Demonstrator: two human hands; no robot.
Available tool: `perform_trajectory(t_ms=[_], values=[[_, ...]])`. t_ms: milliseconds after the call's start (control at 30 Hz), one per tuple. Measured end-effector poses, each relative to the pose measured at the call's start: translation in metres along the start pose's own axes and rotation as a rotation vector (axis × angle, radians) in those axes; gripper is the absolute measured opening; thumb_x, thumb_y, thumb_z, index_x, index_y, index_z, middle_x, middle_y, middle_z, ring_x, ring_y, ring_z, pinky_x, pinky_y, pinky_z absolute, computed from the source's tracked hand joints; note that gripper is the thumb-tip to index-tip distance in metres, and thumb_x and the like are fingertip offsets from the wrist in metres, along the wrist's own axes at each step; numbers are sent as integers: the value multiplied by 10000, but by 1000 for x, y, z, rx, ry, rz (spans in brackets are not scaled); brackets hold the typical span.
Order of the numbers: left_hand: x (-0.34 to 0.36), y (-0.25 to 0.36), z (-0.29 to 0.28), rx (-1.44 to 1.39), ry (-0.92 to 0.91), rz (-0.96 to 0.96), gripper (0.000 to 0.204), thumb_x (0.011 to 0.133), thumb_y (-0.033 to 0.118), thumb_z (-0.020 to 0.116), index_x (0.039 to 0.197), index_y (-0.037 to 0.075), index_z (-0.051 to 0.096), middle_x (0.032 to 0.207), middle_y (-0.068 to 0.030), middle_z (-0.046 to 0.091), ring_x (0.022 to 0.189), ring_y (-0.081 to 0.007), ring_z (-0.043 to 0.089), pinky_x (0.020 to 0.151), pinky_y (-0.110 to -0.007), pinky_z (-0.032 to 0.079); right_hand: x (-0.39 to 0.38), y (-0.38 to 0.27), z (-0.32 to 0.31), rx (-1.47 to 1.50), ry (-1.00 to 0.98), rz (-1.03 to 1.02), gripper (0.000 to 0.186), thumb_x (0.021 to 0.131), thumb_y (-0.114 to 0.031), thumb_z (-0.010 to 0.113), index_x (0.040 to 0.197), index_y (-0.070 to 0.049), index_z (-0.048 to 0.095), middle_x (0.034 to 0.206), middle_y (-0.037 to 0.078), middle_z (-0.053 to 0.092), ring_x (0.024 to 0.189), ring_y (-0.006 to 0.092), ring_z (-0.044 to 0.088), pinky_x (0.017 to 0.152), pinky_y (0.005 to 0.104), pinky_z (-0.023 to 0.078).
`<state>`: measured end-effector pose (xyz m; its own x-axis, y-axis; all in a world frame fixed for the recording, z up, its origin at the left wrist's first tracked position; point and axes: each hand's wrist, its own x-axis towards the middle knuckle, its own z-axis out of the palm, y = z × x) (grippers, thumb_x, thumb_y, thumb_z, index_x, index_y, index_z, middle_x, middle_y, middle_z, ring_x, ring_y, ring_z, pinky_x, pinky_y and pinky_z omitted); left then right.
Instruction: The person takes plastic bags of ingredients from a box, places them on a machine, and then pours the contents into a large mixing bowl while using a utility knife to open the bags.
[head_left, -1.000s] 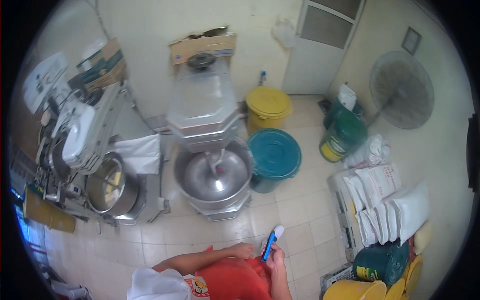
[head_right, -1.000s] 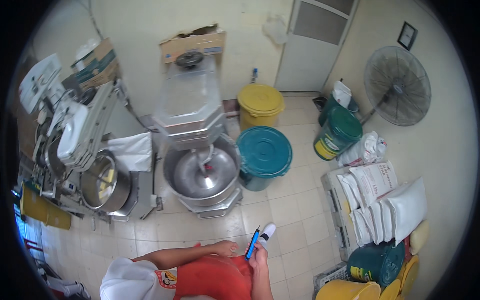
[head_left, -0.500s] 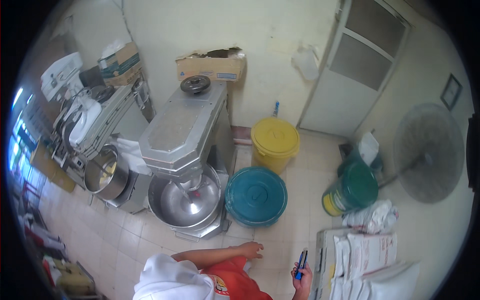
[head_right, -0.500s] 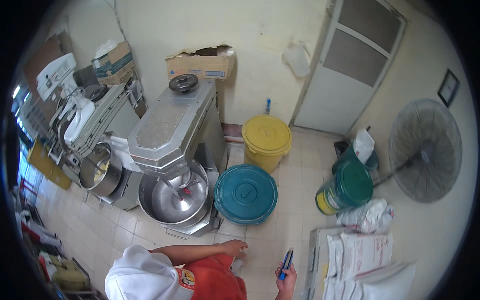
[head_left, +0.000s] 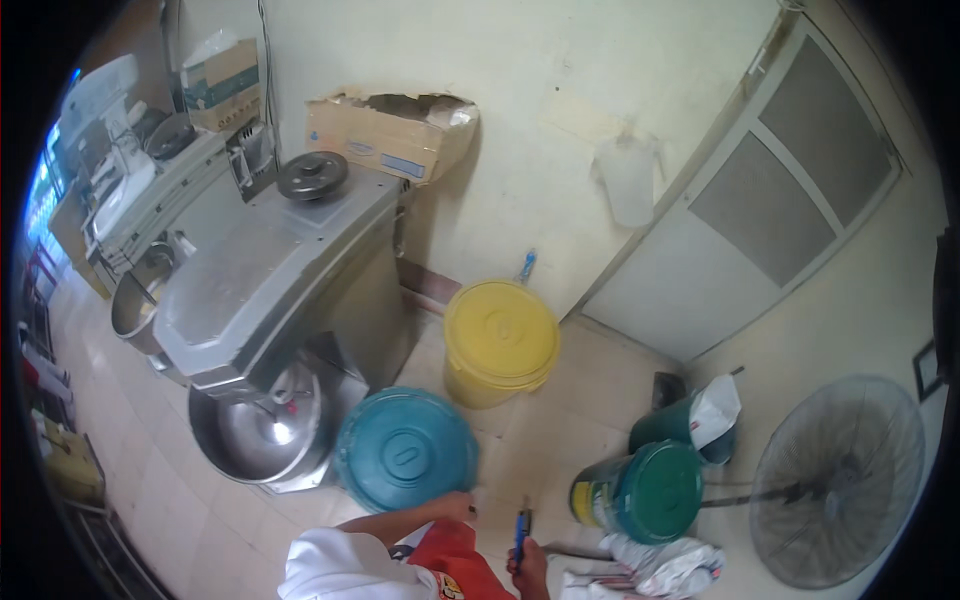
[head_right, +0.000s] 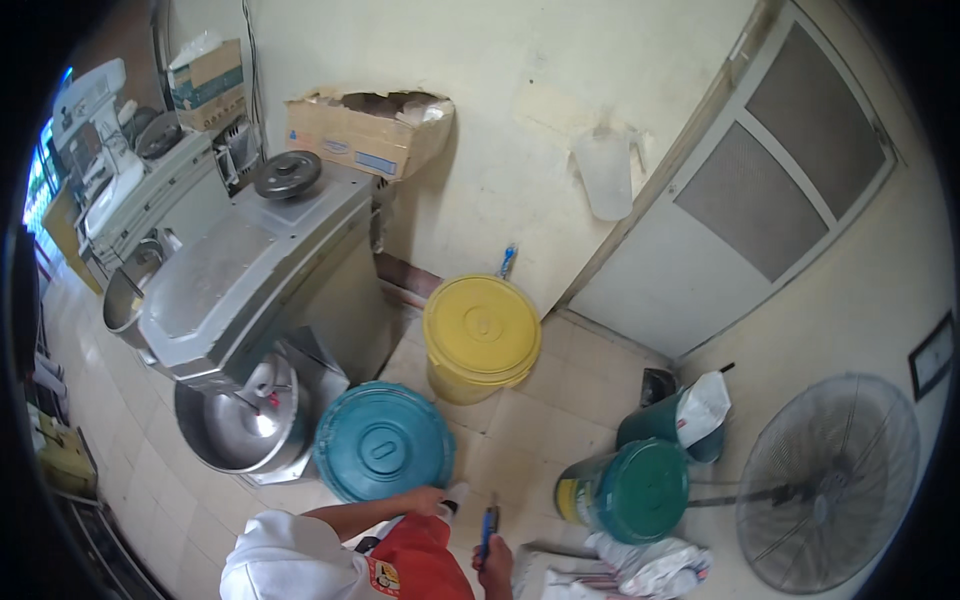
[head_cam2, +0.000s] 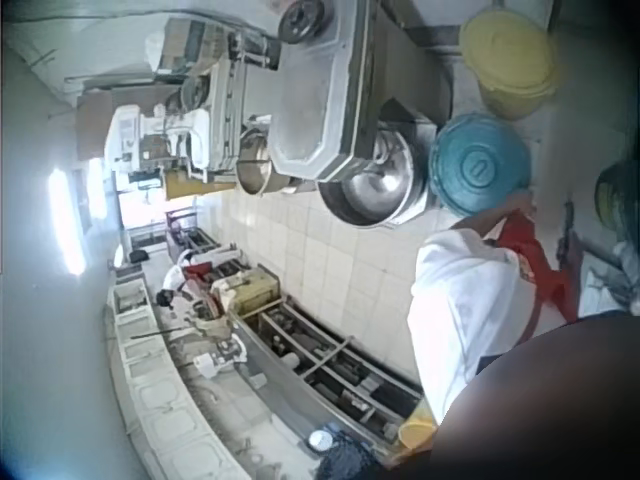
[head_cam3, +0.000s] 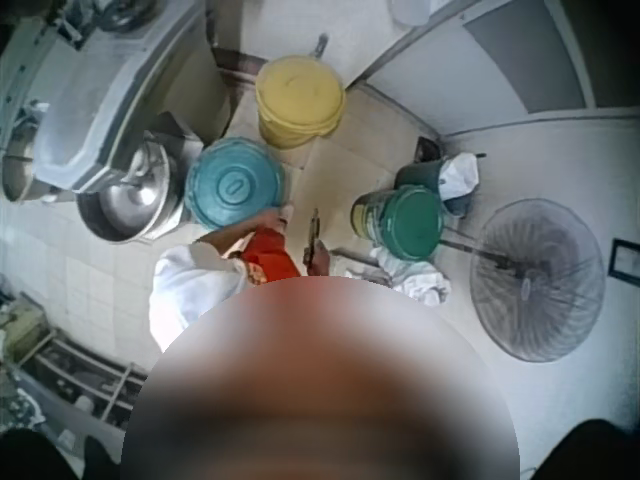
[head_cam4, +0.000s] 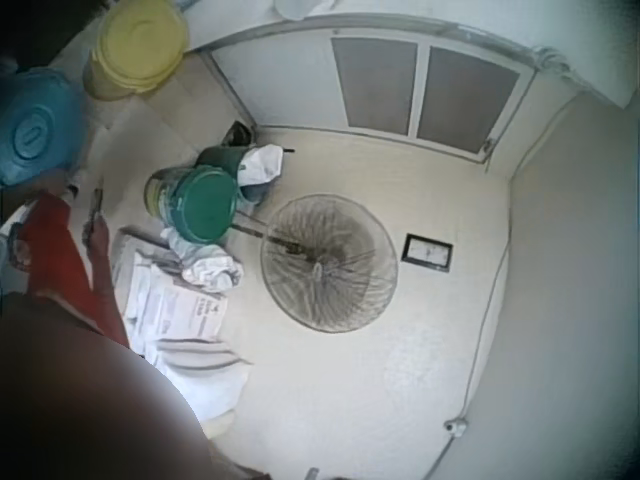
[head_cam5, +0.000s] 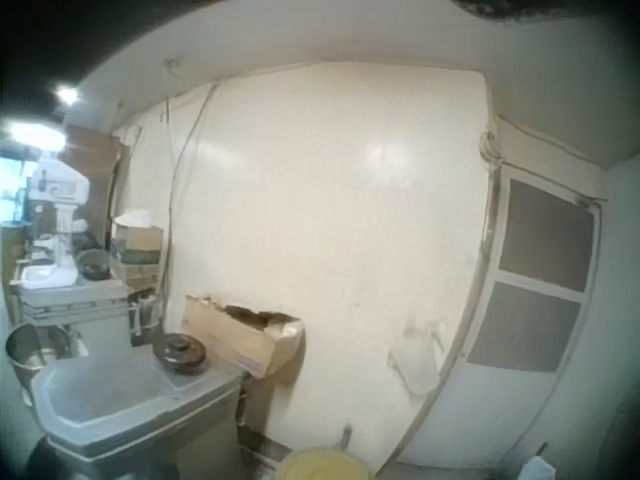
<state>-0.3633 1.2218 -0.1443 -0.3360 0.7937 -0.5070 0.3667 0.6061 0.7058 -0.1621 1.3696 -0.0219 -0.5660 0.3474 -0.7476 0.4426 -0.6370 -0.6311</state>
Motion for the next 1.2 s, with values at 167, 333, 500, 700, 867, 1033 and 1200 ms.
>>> perform_trajectory(t_ms=[167, 333, 500, 700, 867, 1033, 1200], values=[[109, 106, -117, -32, 268, 194, 578, 793, 324, 666, 1265, 28, 509, 1192, -235, 548, 1127, -391, 513, 978, -443, 407, 71, -135, -3, -361, -181, -35, 392, 987, -429, 413, 1003, -49, 512, 632, 99, 561, 444, 168, 502, 410, 300, 409], [154, 120, -289, 9, 582, 128, 545, 779, 325, 685, 1207, 13, 558, 1198, -237, 548, 1126, -391, 514, 981, -452, 402, 177, -249, -27, 97, -104, -50, 317, 939, -436, 512, 993, -125, 538, 626, 65, 535, 474, 174, 504, 429, 313, 388], [142, 87, -466, 42, 1101, 9, 457, 793, 336, 675, 1115, 20, 606, 1125, -219, 582, 1072, -375, 533, 937, -439, 425, 311, -325, -65, -53, -57, 24, 324, 945, -431, 474, 971, -111, 511, 627, 74, 514, 467, 182, 488, 413, 316, 373], [93, 115, -616, 207, 1597, -237, 339, 810, 282, 669, 1026, 22, 636, 1056, -184, 597, 1056, -356, 534, 935, -410, 423, 440, -429, -53, 49, -83, 353, 673, 976, -377, 485, 1518, -257, 104, 495, 17, 362, 337, 140, 277, 317, 285, 270], [41, 121, -707, 321, 1848, -625, 327, 843, 259, 632, 1027, -12, 640, 1079, -204, 601, 1088, -378, 524, 938, -429, 425, 541, -500, -17, -217, -308, 119, 256, 978, -253, 500, 1169, -108, 593, 506, -29, 359, 357, 101, 310, 328, 260, 260], [5, 98, -746, 369, 1728, -903, 397, 852, 322, 613, 1062, -14, 631, 1107, -206, 590, 1106, -384, 516, 935, -440, 436, 602, -517, 61, -659, -767, -74, 192, 848, -81, 616, 992, -69, 489, 657, 56, 530, 535, 176, 544, 472, 318, 457], [-29, 81, -758, 360, 1509, -1031, 410, 869, 364, 578, 1077, 15, 630, 1175, -192, 560, 1140, -369, 503, 946, -456, 436, 525, -534, 247, -788, -943, -263, 207, 754, 7, 654, 860, -75, 496, 674, 17, 519, 562, 144, 557, 505, 279, 462]])
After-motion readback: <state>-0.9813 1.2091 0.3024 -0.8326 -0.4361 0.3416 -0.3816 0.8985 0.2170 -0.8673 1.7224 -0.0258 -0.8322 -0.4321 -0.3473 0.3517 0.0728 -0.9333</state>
